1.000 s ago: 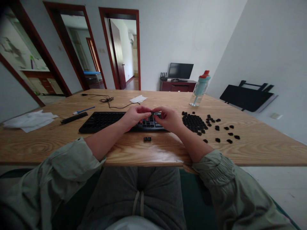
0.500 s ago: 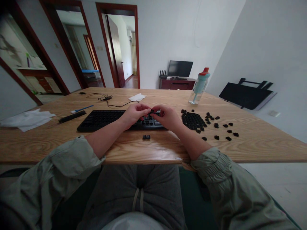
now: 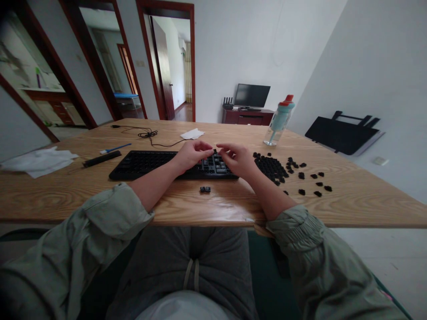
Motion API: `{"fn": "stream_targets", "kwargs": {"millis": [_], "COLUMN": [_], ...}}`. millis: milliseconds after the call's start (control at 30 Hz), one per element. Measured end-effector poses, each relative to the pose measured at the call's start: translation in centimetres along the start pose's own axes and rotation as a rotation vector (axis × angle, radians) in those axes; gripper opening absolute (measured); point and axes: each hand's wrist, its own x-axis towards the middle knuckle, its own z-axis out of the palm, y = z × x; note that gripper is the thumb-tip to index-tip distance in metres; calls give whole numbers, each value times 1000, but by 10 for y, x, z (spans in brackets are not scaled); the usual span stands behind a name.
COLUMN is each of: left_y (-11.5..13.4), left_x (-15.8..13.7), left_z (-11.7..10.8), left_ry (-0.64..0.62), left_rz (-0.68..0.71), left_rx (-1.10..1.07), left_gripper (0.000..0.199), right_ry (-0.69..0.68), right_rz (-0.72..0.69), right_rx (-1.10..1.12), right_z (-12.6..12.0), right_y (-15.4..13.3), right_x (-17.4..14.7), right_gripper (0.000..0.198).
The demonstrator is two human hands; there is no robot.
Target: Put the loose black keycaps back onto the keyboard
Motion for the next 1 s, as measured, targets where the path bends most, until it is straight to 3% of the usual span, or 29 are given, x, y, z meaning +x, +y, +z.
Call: {"fn": "stream_targets", "kwargs": {"millis": [267,500,700,900,1000], "left_y": [-9,-7,-6,-1,-1], "left_x": [7,4,5,7,9], "left_z": [2,3,4,-10,-18], "left_ry": [-25,-49,-46,97,142], "left_rz": [29,13,29,-1,-3], "left_rx": [6,-24,17,109,149], "left_gripper": [25,25,24,25,21], "right_ry": [-41,4,-50,-26,-69], "right_rz": [54,176,198,482,536], "right_rx": [33,262,251,105,47], "right_z": [4,6,4,-9,-9], "right_y": [5,6,6,26,38], "right_x": [1,4,5,13,13], "right_gripper": [37,32,32,25,18]}}
